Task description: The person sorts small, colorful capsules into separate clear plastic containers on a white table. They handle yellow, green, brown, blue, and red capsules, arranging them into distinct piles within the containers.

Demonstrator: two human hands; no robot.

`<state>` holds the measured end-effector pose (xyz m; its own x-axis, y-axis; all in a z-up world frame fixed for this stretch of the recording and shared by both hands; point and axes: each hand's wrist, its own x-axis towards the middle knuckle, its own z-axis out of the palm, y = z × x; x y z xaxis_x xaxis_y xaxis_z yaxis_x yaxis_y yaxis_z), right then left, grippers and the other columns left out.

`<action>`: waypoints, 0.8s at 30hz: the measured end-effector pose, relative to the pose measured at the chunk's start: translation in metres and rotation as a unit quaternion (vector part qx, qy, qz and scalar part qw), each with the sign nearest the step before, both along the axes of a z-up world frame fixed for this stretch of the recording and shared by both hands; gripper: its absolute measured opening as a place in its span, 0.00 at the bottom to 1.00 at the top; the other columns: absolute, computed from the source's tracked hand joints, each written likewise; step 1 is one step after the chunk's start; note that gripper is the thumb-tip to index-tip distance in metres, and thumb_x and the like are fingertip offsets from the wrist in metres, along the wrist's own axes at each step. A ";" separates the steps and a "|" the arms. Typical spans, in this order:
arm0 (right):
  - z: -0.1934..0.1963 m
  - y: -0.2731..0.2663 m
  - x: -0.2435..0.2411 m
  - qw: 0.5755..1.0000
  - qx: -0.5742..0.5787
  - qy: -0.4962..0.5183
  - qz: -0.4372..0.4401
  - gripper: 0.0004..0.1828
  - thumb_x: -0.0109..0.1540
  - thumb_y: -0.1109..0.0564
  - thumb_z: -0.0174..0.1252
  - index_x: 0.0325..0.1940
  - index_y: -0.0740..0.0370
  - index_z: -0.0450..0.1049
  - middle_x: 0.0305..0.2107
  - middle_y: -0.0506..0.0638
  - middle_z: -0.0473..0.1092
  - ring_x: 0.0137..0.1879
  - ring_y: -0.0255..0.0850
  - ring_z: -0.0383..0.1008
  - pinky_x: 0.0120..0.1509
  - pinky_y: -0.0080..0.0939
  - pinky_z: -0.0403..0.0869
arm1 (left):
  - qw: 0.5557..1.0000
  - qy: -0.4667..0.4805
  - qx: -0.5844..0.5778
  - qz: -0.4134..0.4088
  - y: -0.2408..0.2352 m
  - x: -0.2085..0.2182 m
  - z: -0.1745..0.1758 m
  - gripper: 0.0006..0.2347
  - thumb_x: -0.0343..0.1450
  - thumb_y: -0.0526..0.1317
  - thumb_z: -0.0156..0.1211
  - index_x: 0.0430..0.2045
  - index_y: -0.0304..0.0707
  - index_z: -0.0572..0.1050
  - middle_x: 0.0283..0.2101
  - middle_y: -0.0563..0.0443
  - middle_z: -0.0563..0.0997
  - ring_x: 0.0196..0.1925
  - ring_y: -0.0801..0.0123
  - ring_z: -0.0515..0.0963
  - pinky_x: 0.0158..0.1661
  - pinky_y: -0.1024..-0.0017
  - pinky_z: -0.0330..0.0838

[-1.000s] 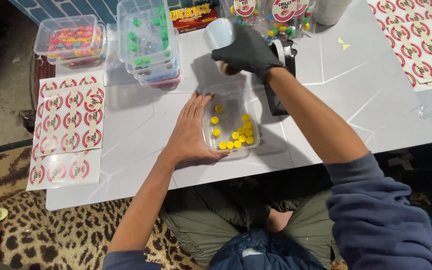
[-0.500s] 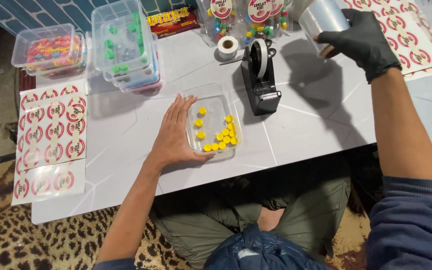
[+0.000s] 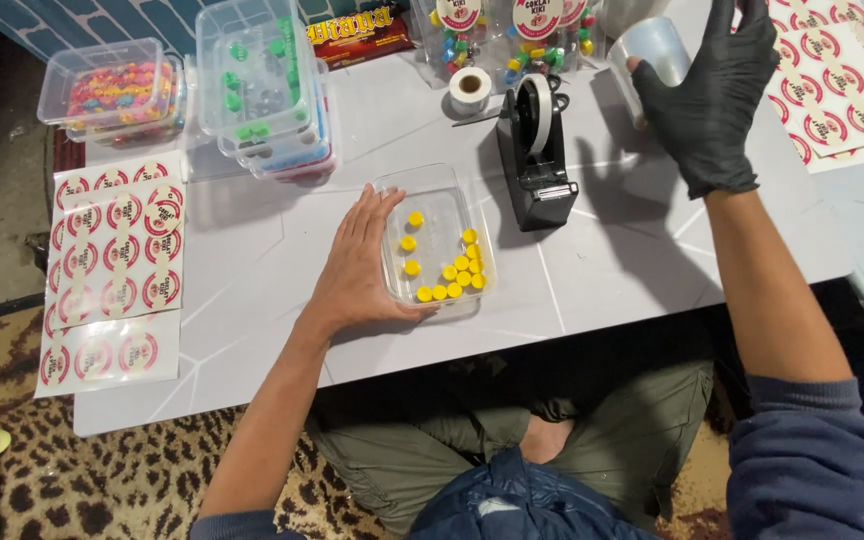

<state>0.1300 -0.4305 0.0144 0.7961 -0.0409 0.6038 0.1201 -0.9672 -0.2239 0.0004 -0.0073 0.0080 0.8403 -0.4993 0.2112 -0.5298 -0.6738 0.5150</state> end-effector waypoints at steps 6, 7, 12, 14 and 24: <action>-0.005 0.059 0.001 0.944 -0.042 0.057 0.321 0.16 0.63 0.65 0.62 0.55 0.69 0.80 0.47 0.63 0.77 0.46 0.62 0.75 0.48 0.56 0.73 | 1.000 0.000 0.006 0.001 -0.001 0.000 -0.001 0.55 0.51 0.61 0.79 0.69 0.37 0.50 0.74 0.41 0.55 0.79 0.46 0.45 0.73 0.49 0.42; -0.009 0.065 0.002 0.947 -0.028 0.083 0.309 0.18 0.61 0.66 0.64 0.56 0.67 0.79 0.48 0.62 0.77 0.48 0.61 0.76 0.48 0.56 0.74 | 1.000 0.000 0.001 -0.002 0.000 0.000 -0.002 0.55 0.51 0.61 0.79 0.69 0.38 0.50 0.74 0.40 0.55 0.79 0.46 0.45 0.73 0.48 0.43; -0.043 0.054 0.018 0.965 -0.109 0.088 0.223 0.20 0.60 0.63 0.60 0.57 0.60 0.78 0.36 0.62 0.68 0.37 0.61 0.70 0.37 0.58 0.69 | 1.000 0.012 0.003 -0.003 0.003 -0.001 -0.004 0.56 0.51 0.63 0.78 0.70 0.40 0.49 0.75 0.41 0.54 0.79 0.48 0.45 0.72 0.48 0.42; -0.057 0.046 0.021 0.973 -0.126 0.087 0.173 0.12 0.64 0.57 0.60 0.49 0.64 0.80 0.35 0.62 0.69 0.35 0.62 0.72 0.33 0.60 0.72 | 1.000 0.012 0.004 0.000 0.002 0.001 -0.006 0.55 0.52 0.62 0.78 0.70 0.40 0.49 0.75 0.41 0.53 0.80 0.48 0.44 0.73 0.48 0.42; -0.034 0.041 -0.031 0.971 -0.109 0.209 0.028 0.24 0.62 0.39 0.64 0.41 0.65 0.81 0.33 0.62 0.75 0.40 0.62 0.81 0.36 0.55 0.80 | 0.998 0.053 0.010 0.037 -0.001 0.001 -0.002 0.59 0.45 0.68 0.77 0.70 0.48 0.52 0.73 0.39 0.60 0.78 0.46 0.49 0.74 0.51 0.36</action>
<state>0.0992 -0.3897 -0.0192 0.9710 0.1013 0.2167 0.1157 -0.9918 -0.0549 0.0017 -0.0080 0.0062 0.8920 -0.4384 0.1098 -0.4216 -0.7197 0.5516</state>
